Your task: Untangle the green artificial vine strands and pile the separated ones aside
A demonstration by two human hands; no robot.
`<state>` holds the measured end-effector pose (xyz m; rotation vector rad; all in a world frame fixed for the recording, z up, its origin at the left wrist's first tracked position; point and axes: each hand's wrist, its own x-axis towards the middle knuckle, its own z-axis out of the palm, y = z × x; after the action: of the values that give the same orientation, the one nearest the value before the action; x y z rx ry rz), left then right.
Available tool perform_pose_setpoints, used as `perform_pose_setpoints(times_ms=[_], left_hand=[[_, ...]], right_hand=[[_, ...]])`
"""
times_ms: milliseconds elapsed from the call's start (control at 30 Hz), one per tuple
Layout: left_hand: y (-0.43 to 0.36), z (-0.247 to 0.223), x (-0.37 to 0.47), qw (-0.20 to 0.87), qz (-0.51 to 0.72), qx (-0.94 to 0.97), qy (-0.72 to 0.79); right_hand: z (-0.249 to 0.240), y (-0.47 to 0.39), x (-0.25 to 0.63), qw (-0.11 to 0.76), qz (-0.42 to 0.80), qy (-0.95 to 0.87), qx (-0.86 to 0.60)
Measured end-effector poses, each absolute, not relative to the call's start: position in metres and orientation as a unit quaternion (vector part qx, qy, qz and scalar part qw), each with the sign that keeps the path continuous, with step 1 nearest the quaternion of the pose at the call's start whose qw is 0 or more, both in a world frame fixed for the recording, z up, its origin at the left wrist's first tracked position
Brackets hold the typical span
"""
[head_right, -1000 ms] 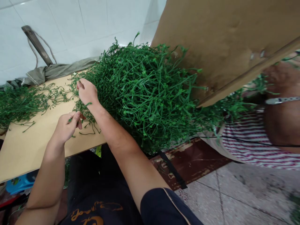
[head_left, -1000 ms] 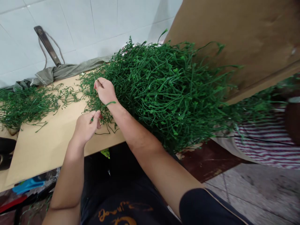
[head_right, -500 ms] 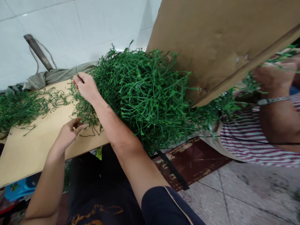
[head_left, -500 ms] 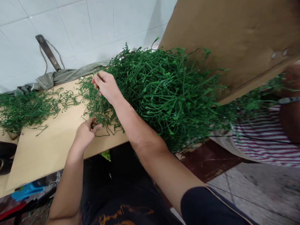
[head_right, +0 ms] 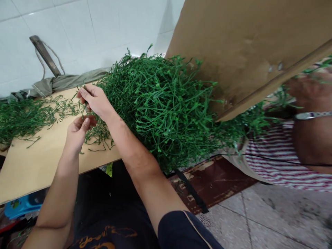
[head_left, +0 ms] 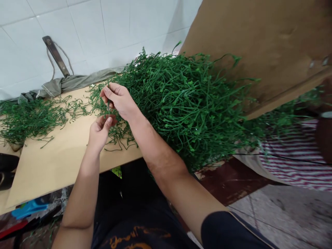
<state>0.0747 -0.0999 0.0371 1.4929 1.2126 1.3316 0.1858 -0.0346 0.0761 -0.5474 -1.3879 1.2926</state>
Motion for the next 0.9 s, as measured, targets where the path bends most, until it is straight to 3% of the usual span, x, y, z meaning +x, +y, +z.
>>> perform_pose_setpoints(times_ms=[300, 467, 667, 900], left_hand=[[-0.13, 0.026, 0.064, 0.366, 0.472, 0.619, 0.51], [-0.128, 0.037, 0.056, 0.359, 0.545, 0.565, 0.505], [-0.123, 0.051, 0.065, 0.37, 0.534, 0.588, 0.482], [-0.127, 0.05, 0.059, 0.258, 0.428, 0.703, 0.506]], right_hand=[[0.072, -0.032, 0.195, 0.601, 0.632, -0.447, -0.199], [0.076, -0.041, 0.193, 0.57, 0.663, -0.449, -0.184], [0.071, -0.049, 0.181, 0.536, 0.641, -0.515, -0.194], [0.065, -0.048, 0.173, 0.537, 0.593, -0.53, -0.281]])
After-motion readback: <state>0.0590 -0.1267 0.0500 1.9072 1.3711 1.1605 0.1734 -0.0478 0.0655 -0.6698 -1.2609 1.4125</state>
